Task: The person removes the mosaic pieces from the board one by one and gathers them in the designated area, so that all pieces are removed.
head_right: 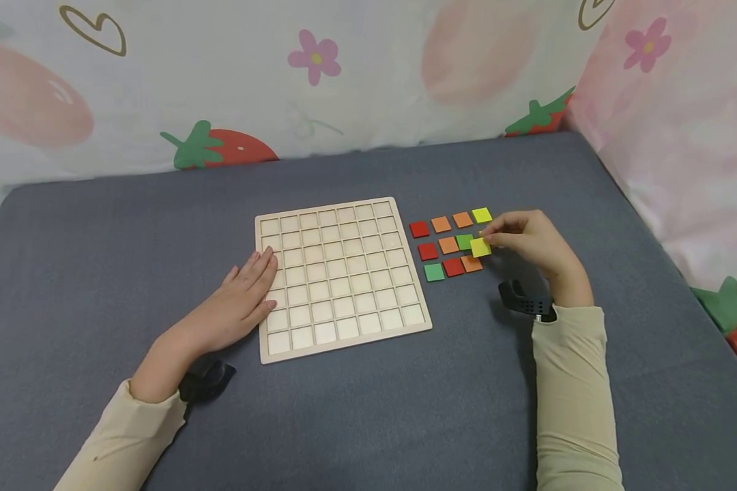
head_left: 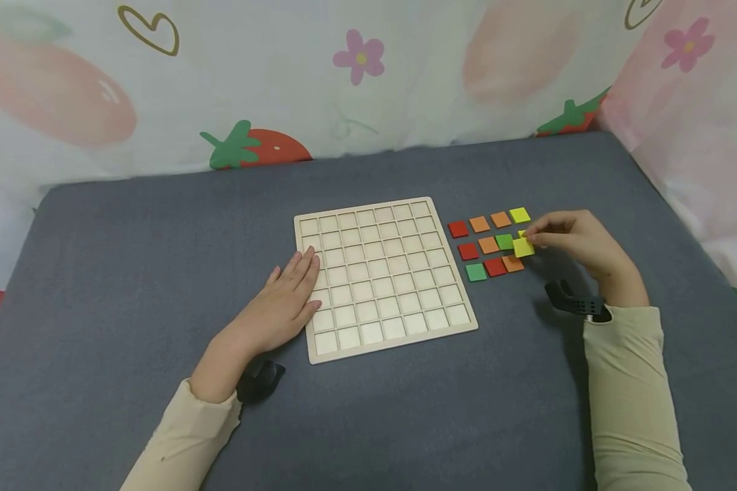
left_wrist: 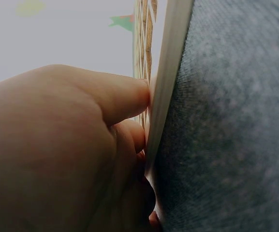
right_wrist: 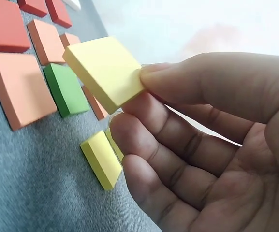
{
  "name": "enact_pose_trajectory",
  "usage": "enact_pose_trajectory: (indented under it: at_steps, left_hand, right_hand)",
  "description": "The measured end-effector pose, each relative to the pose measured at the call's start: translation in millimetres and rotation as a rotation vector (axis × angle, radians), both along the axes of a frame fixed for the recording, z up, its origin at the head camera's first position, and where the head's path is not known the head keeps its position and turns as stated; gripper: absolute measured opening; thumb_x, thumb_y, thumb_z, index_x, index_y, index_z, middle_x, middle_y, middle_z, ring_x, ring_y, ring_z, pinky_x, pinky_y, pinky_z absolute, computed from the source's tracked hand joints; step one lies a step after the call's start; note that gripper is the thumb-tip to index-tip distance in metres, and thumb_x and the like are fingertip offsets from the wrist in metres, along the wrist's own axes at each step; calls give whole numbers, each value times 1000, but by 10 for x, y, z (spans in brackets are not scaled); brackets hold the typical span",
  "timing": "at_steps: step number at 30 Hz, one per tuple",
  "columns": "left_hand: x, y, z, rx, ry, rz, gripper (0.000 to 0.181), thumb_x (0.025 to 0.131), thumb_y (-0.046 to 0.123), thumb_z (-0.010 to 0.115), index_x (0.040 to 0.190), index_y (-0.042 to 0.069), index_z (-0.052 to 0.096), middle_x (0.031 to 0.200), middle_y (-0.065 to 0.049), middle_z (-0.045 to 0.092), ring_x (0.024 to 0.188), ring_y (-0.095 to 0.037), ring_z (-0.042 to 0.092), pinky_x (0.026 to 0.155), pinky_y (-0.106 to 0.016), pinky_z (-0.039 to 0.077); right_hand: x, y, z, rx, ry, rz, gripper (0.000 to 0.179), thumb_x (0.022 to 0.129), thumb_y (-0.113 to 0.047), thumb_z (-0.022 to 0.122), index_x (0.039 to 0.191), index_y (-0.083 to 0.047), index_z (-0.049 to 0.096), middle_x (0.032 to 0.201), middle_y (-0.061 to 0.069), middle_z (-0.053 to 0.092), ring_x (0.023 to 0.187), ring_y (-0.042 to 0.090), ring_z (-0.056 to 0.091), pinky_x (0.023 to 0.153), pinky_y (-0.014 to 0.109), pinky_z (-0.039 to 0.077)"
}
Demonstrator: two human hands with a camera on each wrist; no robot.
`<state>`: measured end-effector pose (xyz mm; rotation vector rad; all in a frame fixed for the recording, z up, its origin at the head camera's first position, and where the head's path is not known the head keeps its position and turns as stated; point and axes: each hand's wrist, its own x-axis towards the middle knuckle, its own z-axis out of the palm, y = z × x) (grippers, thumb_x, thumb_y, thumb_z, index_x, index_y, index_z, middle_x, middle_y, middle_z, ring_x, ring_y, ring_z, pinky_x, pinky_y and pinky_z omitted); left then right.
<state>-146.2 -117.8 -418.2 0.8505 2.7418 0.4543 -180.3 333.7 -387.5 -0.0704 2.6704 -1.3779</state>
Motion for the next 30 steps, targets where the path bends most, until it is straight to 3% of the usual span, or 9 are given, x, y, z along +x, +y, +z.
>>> enact_pose_trajectory:
  at_steps: [30]
  left_hand:
    - [5, -4, -7, 4, 10, -3, 64, 101, 24, 41, 149, -4, 8, 156, -17, 0, 143, -30, -2, 112, -53, 7]
  right_hand:
    - [4, 222, -84, 70, -91, 57, 25, 90, -15, 65, 101, 8, 67, 79, -9, 65, 72, 12, 55, 64, 24, 48]
